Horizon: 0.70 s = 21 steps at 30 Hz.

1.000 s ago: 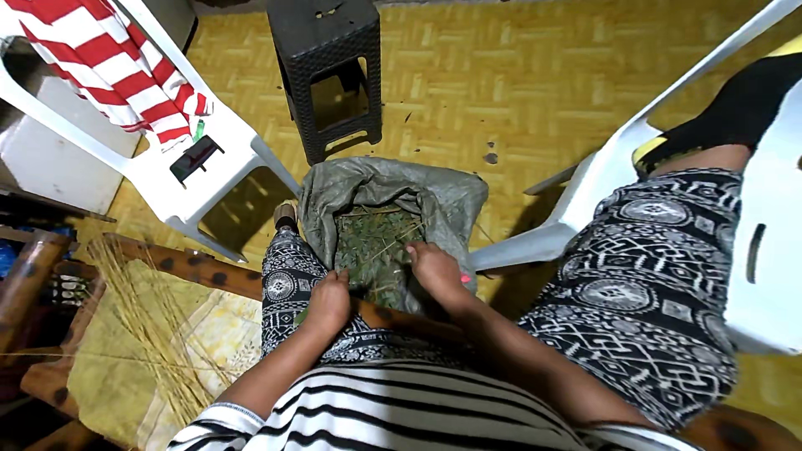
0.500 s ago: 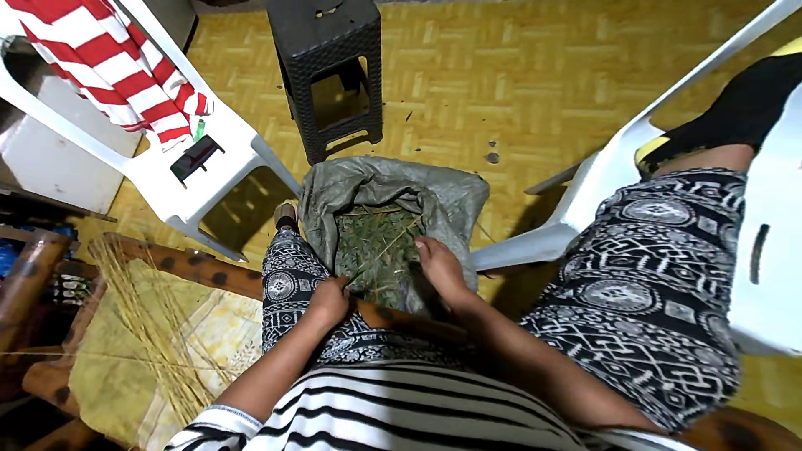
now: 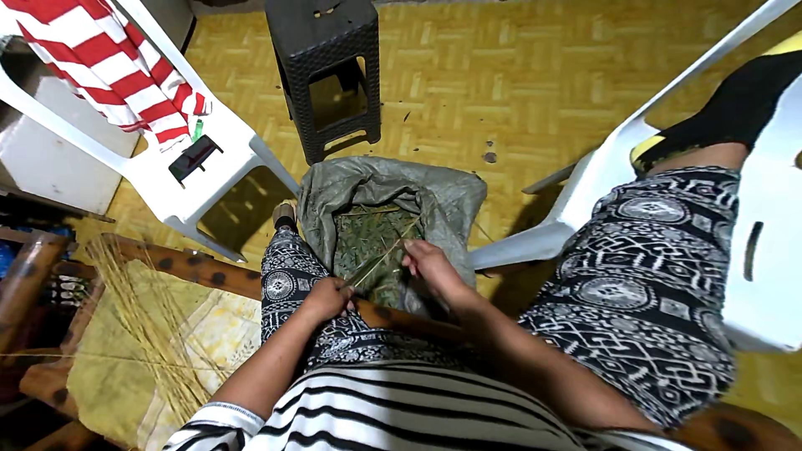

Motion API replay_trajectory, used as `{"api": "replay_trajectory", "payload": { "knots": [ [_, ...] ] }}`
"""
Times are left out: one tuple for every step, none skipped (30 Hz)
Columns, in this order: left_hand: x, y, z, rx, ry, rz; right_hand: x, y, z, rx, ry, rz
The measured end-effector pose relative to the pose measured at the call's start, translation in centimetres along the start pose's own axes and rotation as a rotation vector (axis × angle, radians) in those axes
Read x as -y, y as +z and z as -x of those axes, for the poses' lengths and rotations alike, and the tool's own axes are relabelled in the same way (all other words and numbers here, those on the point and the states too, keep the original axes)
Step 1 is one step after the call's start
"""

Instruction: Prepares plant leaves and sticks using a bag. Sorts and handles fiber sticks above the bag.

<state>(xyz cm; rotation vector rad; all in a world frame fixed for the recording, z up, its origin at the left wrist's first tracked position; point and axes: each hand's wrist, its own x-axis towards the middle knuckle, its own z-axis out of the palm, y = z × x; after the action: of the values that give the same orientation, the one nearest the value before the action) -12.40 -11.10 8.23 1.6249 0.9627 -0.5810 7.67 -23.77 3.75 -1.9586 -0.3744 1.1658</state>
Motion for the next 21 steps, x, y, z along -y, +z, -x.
{"api": "replay_trajectory", "payload": {
  "knots": [
    [-0.2, 0.1, -0.1, -0.019, -0.013, 0.018, 0.3, 0.1, 0.6, 0.024, -0.066, 0.204],
    [-0.4, 0.1, -0.2, -0.036, -0.028, 0.026, 0.6, 0.4, 1.4, 0.067, -0.134, 0.364],
    [-0.6, 0.2, -0.4, -0.054, -0.038, 0.018, 0.9, 0.9, 2.2, 0.117, -0.207, 0.487],
    [-0.7, 0.3, -0.6, -0.073, -0.039, -0.009, 1.2, 1.6, 3.1, 0.170, -0.266, 0.588],
    [-0.9, 0.4, -0.8, -0.089, -0.034, -0.055, 1.4, 2.3, 3.9, 0.214, -0.309, 0.667],
    [-1.2, 0.4, -0.9, -0.101, -0.029, -0.102, 1.5, 2.9, 4.4, 0.245, -0.345, 0.724],
    [-1.5, 0.4, -1.0, -0.110, -0.024, -0.144, 1.5, 3.3, 4.6, 0.261, -0.366, 0.764],
    [-1.7, 0.5, -1.1, -0.115, -0.018, -0.177, 1.5, 3.6, 4.7, 0.257, -0.382, 0.792],
    [-1.8, 0.5, -1.1, -0.120, -0.011, -0.202, 1.5, 3.6, 4.7, 0.245, -0.391, 0.817],
    [-1.9, 0.6, -1.1, -0.127, -0.003, -0.219, 1.5, 3.6, 4.6, 0.229, -0.393, 0.843],
    [-2.1, 0.6, -1.1, -0.132, 0.002, -0.226, 1.6, 3.5, 4.5, 0.213, -0.389, 0.866],
    [-2.2, 0.5, -1.0, -0.135, 0.004, -0.231, 1.6, 3.5, 4.3, 0.187, -0.389, 0.883],
    [-2.2, 0.5, -1.0, -0.136, 0.007, -0.236, 1.5, 3.4, 4.1, 0.162, -0.379, 0.897],
    [-2.2, 0.5, -1.0, -0.134, 0.007, -0.241, 1.4, 3.4, 3.8, 0.141, -0.365, 0.909],
    [-2.2, 0.5, -1.0, -0.132, 0.008, -0.247, 1.2, 3.3, 3.5, 0.117, -0.354, 0.919],
    [-2.2, 0.4, -1.0, -0.132, 0.011, -0.253, 0.9, 3.1, 3.1, 0.086, -0.354, 0.928],
    [-2.1, 0.5, -1.0, -0.135, 0.019, -0.261, 0.7, 2.8, 2.7, 0.060, -0.338, 0.925],
    [-2.0, 0.5, -0.9, -0.133, 0.026, -0.272, 0.6, 2.3, 2.2, 0.031, -0.306, 0.917],
    [-1.8, 0.5, -0.9, -0.133, 0.032, -0.281, 0.5, 1.6, 1.7, -0.005, -0.272, 0.905],
    [-1.6, 0.4, -0.8, -0.136, 0.034, -0.287, 0.4, 1.0, 1.2, -0.038, -0.235, 0.892],
    [-1.5, 0.3, -0.7, -0.142, 0.033, -0.292, 0.4, 0.4, 1.0, -0.050, -0.192, 0.877]
  ]
}}
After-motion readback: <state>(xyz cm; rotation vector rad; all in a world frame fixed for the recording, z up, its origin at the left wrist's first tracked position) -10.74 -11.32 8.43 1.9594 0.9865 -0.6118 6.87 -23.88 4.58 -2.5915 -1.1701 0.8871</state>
